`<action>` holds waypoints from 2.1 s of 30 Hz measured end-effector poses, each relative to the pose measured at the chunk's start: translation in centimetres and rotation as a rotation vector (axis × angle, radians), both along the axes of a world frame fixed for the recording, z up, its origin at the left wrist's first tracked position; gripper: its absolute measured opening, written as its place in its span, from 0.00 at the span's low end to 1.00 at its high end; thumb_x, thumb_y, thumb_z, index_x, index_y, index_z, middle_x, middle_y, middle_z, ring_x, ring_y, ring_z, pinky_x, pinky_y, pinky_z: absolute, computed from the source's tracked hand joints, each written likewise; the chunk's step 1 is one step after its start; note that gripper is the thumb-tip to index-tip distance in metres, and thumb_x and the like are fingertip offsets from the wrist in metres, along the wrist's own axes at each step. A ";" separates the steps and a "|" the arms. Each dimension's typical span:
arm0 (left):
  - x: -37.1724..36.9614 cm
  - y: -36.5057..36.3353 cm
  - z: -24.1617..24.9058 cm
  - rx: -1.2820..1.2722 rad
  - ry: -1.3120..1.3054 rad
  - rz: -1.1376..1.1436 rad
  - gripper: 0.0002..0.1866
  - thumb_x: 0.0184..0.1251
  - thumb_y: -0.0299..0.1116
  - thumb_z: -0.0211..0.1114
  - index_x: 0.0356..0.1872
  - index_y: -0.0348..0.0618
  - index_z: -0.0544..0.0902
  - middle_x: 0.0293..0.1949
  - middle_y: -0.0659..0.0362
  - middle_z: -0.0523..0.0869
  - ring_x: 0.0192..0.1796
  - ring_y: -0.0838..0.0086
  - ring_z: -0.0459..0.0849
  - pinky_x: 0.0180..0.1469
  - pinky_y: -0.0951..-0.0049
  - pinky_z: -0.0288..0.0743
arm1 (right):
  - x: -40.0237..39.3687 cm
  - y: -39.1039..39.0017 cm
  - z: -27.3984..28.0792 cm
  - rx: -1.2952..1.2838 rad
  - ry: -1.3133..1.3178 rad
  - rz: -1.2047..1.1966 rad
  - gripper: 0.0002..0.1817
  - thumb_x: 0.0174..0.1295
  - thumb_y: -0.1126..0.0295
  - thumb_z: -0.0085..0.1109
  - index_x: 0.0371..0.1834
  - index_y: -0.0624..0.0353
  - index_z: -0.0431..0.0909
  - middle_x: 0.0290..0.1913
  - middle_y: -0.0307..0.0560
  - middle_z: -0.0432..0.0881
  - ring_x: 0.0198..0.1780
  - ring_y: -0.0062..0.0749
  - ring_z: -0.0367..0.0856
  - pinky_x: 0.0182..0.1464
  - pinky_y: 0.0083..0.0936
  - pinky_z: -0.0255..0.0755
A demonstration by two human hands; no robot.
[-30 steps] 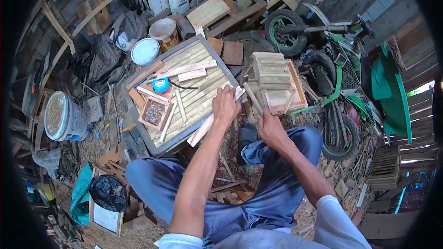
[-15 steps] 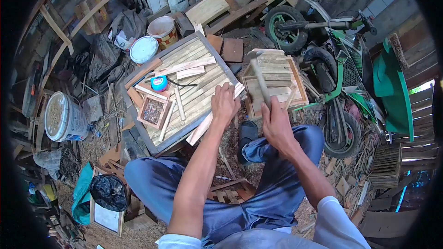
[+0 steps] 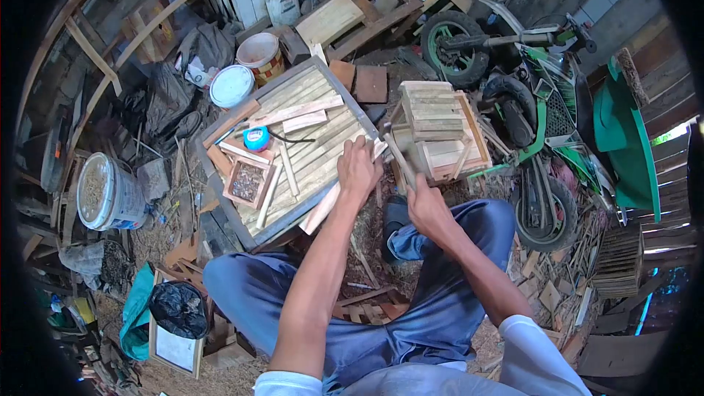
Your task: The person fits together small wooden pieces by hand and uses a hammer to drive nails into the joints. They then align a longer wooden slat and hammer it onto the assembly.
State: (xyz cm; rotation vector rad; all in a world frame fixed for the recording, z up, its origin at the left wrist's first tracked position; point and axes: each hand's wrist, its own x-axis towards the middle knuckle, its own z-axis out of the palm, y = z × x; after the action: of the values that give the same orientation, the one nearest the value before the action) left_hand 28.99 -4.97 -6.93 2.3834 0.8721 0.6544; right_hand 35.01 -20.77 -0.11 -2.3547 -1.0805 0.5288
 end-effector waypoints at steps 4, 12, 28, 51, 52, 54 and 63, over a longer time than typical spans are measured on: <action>0.0 0.1 -0.5 0.022 0.009 -0.007 0.13 0.52 0.33 0.69 0.38 0.37 0.84 0.38 0.51 0.79 0.46 0.54 0.77 0.48 0.55 0.75 | 0.2 0.5 2.7 0.135 0.020 -0.025 0.12 0.73 0.65 0.47 0.45 0.65 0.64 0.26 0.76 0.76 0.33 0.78 0.74 0.36 0.64 0.65; 0.2 0.2 -0.8 0.049 0.047 -0.005 0.12 0.52 0.31 0.69 0.36 0.37 0.83 0.39 0.54 0.79 0.47 0.56 0.77 0.43 0.57 0.78 | 1.4 -0.7 -2.8 0.113 -0.104 0.044 0.13 0.73 0.64 0.47 0.46 0.65 0.64 0.25 0.75 0.76 0.32 0.78 0.75 0.34 0.62 0.67; 0.2 0.1 -0.3 0.000 0.034 -0.005 0.10 0.53 0.31 0.68 0.36 0.38 0.84 0.38 0.52 0.78 0.46 0.53 0.77 0.48 0.54 0.76 | -1.3 1.2 6.1 0.302 0.047 -0.099 0.12 0.73 0.65 0.48 0.43 0.66 0.65 0.27 0.81 0.75 0.35 0.76 0.76 0.37 0.62 0.70; 0.1 -0.2 -0.3 0.047 0.050 -0.014 0.12 0.50 0.31 0.69 0.35 0.36 0.83 0.38 0.53 0.80 0.46 0.55 0.78 0.46 0.56 0.78 | -0.3 -0.1 2.2 0.023 0.044 -0.100 0.15 0.72 0.63 0.46 0.48 0.68 0.66 0.34 0.80 0.78 0.41 0.79 0.76 0.46 0.63 0.69; 0.2 0.0 -0.2 0.073 0.066 -0.012 0.12 0.50 0.31 0.69 0.35 0.36 0.83 0.39 0.53 0.80 0.47 0.56 0.78 0.45 0.56 0.79 | -0.1 -0.3 0.5 -0.075 0.015 -0.072 0.15 0.73 0.63 0.46 0.49 0.68 0.66 0.33 0.80 0.78 0.41 0.79 0.76 0.45 0.63 0.69; 0.5 0.5 0.2 0.073 0.036 -0.002 0.12 0.49 0.31 0.69 0.35 0.36 0.83 0.39 0.53 0.80 0.47 0.55 0.78 0.45 0.56 0.78 | 0.3 0.2 0.3 -0.021 0.038 -0.088 0.13 0.73 0.65 0.46 0.46 0.68 0.66 0.29 0.78 0.76 0.40 0.78 0.76 0.43 0.64 0.65; 0.3 -0.2 -0.5 0.030 0.009 -0.007 0.10 0.53 0.32 0.69 0.33 0.36 0.82 0.38 0.51 0.78 0.45 0.53 0.76 0.46 0.54 0.76 | 0.9 -0.7 -1.3 0.108 -0.016 -0.069 0.14 0.74 0.63 0.46 0.46 0.68 0.65 0.27 0.77 0.77 0.36 0.76 0.77 0.38 0.62 0.66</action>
State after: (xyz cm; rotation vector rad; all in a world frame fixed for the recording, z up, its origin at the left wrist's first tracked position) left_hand 29.31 -5.15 -7.47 2.4168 0.8627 0.6583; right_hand 35.91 -21.42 -1.45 -2.2967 -1.0049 0.4168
